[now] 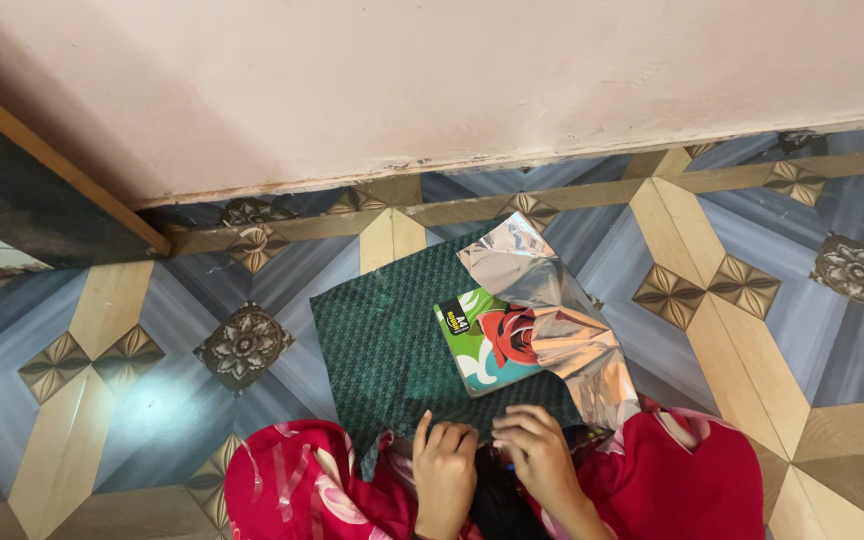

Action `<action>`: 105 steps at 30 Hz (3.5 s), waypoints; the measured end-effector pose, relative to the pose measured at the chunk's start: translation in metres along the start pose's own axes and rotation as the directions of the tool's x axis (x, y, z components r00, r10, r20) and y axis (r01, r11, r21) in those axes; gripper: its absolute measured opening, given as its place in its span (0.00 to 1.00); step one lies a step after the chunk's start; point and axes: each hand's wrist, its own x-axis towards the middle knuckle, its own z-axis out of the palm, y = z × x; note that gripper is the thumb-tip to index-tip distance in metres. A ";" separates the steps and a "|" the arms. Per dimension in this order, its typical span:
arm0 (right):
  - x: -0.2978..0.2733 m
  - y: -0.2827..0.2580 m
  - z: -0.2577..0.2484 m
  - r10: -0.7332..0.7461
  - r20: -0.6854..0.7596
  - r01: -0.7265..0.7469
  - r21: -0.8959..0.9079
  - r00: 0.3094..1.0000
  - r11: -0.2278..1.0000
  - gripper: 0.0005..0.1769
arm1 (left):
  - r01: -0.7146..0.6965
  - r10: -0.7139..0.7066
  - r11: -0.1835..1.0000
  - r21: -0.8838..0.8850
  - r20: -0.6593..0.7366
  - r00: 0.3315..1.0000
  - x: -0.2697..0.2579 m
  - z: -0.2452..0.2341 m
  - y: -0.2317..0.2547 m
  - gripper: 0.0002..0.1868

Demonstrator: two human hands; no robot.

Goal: The person sits on the floor and wraps a notebook with a rose design using a green patterned fabric and silver foil. They fold the fabric and foil around the notebook, smooth the edges, and adjust the covering to fit the item.

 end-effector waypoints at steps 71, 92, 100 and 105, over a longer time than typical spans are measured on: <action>-0.010 0.257 -0.005 0.707 0.079 -0.687 -0.180 0.703 0.704 0.44 | 0.248 -0.261 0.961 0.124 0.105 0.960 0.045 0.008 -0.074 0.13; 0.001 0.217 0.026 0.575 -0.052 -0.469 -0.641 0.817 0.607 0.38 | 0.468 -0.474 0.879 0.088 0.257 0.842 -0.005 0.066 -0.038 0.13; -0.001 0.238 0.016 0.605 -0.135 -0.526 -0.661 0.785 0.535 0.40 | 0.533 -0.540 0.840 0.105 0.262 0.800 -0.016 0.097 -0.051 0.21; 0.006 0.249 0.002 0.575 -0.065 -0.451 -0.692 0.816 0.563 0.42 | 0.460 -0.527 0.850 0.257 0.456 0.718 -0.019 0.105 -0.051 0.32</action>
